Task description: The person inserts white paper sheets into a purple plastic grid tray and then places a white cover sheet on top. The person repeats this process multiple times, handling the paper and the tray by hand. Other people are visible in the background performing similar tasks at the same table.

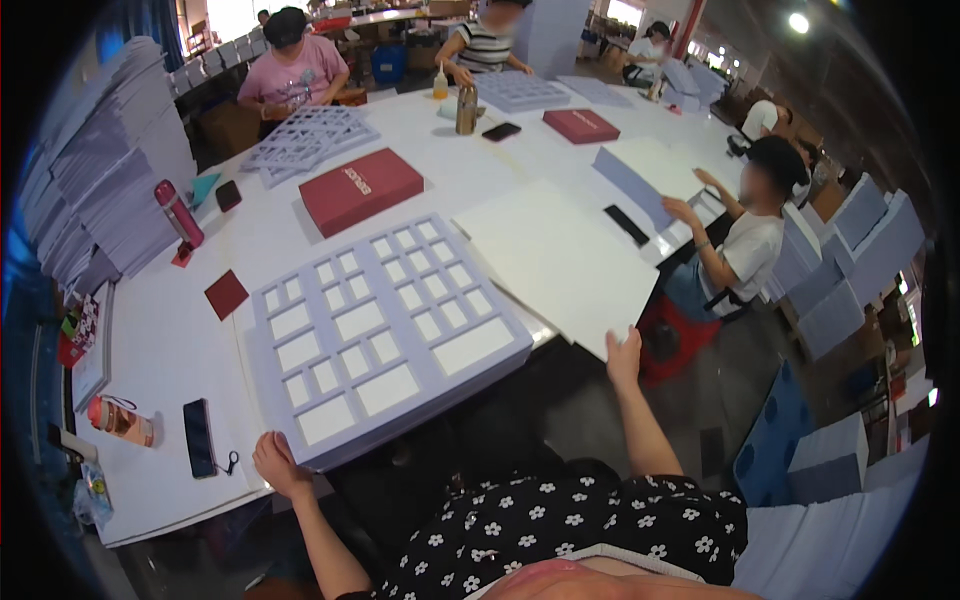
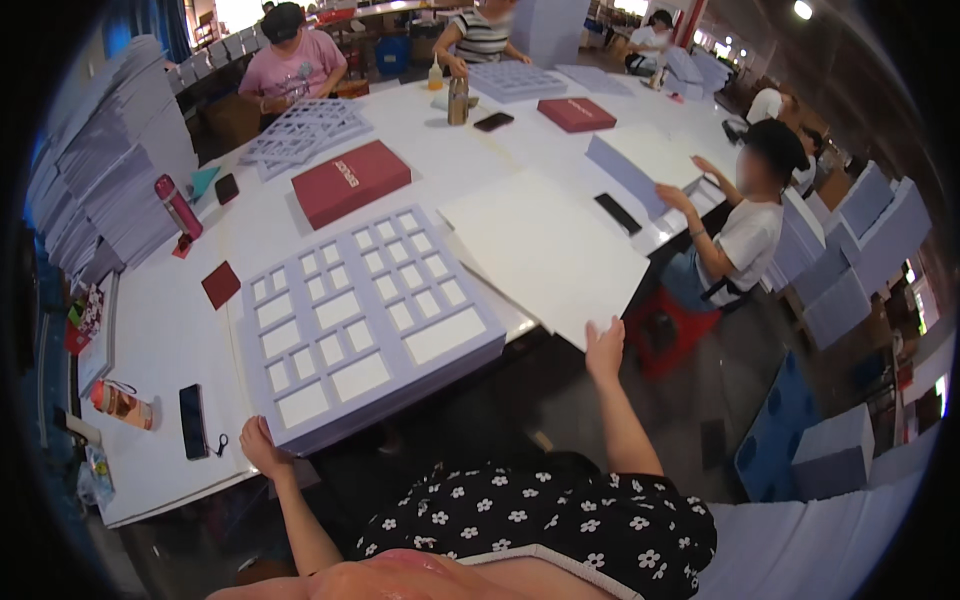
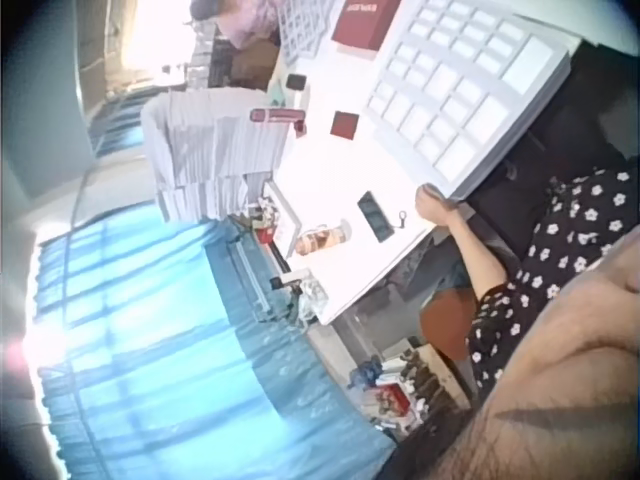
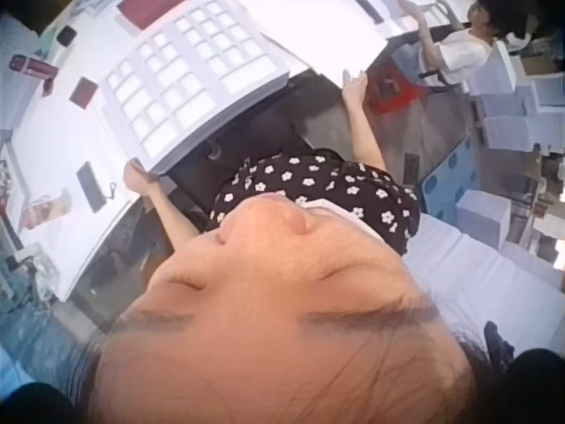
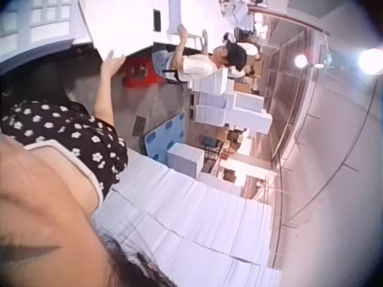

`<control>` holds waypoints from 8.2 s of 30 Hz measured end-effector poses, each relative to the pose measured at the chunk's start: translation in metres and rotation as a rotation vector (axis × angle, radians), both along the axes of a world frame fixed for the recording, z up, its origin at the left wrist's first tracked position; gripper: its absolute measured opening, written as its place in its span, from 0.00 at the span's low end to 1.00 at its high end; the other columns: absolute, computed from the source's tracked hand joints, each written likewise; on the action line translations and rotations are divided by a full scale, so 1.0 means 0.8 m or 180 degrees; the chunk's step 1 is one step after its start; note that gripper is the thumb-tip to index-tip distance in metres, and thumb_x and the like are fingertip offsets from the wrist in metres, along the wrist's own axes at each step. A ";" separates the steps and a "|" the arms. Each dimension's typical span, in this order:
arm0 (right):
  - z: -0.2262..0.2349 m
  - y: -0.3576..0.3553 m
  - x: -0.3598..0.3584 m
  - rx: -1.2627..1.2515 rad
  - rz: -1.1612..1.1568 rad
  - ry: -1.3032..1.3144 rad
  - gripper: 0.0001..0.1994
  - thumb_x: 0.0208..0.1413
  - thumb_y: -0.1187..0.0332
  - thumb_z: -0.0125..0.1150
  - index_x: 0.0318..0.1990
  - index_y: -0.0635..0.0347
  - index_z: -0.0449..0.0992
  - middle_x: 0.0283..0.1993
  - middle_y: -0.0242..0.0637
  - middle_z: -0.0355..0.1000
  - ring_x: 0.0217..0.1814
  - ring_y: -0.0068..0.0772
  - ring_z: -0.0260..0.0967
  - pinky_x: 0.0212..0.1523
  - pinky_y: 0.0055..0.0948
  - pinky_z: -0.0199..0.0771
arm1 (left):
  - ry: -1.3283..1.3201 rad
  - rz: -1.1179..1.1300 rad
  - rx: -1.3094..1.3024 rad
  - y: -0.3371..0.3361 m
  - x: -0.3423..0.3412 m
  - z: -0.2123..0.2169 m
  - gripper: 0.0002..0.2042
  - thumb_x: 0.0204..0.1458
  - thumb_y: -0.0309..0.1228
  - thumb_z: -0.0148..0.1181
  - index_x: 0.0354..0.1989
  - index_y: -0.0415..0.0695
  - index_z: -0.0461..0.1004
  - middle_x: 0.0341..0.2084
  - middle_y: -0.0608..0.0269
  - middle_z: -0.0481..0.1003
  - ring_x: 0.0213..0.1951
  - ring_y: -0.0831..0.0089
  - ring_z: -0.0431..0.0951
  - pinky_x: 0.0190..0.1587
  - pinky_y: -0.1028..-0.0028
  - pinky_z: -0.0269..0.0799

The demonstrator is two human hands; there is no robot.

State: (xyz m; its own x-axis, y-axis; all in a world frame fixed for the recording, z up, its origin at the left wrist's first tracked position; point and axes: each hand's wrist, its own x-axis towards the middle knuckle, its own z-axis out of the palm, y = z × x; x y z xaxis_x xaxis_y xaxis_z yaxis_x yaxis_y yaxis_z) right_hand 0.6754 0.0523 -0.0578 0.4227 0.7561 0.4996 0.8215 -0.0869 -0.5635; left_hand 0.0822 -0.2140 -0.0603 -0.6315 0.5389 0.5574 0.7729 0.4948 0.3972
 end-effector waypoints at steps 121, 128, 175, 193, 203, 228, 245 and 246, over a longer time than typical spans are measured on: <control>0.136 0.059 -0.171 -0.2201 0.4005 0.2268 0.27 0.52 0.72 0.65 0.62 0.59 0.72 0.55 0.40 0.76 0.58 0.34 0.73 0.61 0.29 0.68 | -0.3610 -0.1644 0.1059 0.043 0.048 0.200 0.22 0.63 0.22 0.50 0.65 0.37 0.58 0.54 0.52 0.72 0.53 0.65 0.75 0.55 0.67 0.73; 0.120 0.056 -0.175 -0.2070 0.3823 0.1545 0.30 0.53 0.68 0.67 0.64 0.62 0.68 0.57 0.43 0.75 0.59 0.39 0.73 0.58 0.33 0.70 | -0.3563 -0.1670 0.1002 0.046 0.041 0.192 0.24 0.63 0.22 0.49 0.67 0.38 0.55 0.57 0.52 0.70 0.55 0.64 0.73 0.58 0.66 0.70; 0.115 -0.139 -0.309 0.0360 0.4034 -0.1485 0.33 0.43 0.56 0.72 0.61 0.42 0.73 0.66 0.38 0.66 0.70 0.52 0.58 0.67 0.54 0.56 | -0.3277 -0.1579 0.0986 0.044 0.032 0.133 0.20 0.64 0.27 0.49 0.64 0.34 0.62 0.55 0.56 0.71 0.55 0.72 0.70 0.58 0.73 0.65; 0.106 -0.141 -0.314 0.0438 0.3983 -0.1519 0.32 0.43 0.61 0.73 0.61 0.44 0.73 0.68 0.39 0.64 0.73 0.53 0.55 0.69 0.54 0.51 | -0.3649 -0.1809 0.1046 0.038 0.016 0.110 0.24 0.67 0.27 0.44 0.70 0.36 0.55 0.69 0.57 0.60 0.69 0.70 0.58 0.68 0.73 0.53; 0.104 -0.142 -0.312 0.0418 0.4024 -0.1498 0.33 0.43 0.61 0.73 0.61 0.44 0.73 0.68 0.40 0.64 0.72 0.53 0.55 0.68 0.55 0.52 | -0.2655 -0.1764 0.0465 0.037 0.009 0.099 0.24 0.65 0.25 0.46 0.69 0.34 0.55 0.70 0.53 0.56 0.71 0.66 0.54 0.70 0.71 0.49; 0.140 0.032 -0.229 -0.0986 0.3297 -0.0787 0.18 0.64 0.52 0.53 0.46 0.59 0.75 0.48 0.50 0.72 0.49 0.47 0.73 0.45 0.45 0.71 | -0.1767 -0.1591 -0.0739 0.038 0.002 0.114 0.24 0.67 0.27 0.40 0.71 0.34 0.51 0.68 0.48 0.59 0.67 0.62 0.60 0.68 0.70 0.52; 0.119 0.243 -0.385 -0.1454 0.3030 -0.0705 0.25 0.63 0.45 0.49 0.59 0.51 0.69 0.55 0.49 0.71 0.57 0.50 0.70 0.51 0.52 0.69 | -0.1215 -0.1116 -0.1547 0.048 0.033 0.149 0.26 0.67 0.31 0.36 0.72 0.34 0.46 0.64 0.36 0.62 0.65 0.48 0.64 0.66 0.64 0.57; 0.114 0.248 -0.391 -0.1424 0.2994 -0.0630 0.26 0.63 0.44 0.49 0.60 0.49 0.68 0.56 0.49 0.70 0.59 0.52 0.69 0.52 0.53 0.68 | -0.1202 -0.1130 -0.1491 0.046 0.028 0.144 0.26 0.67 0.31 0.36 0.72 0.34 0.46 0.65 0.37 0.60 0.66 0.49 0.62 0.67 0.65 0.55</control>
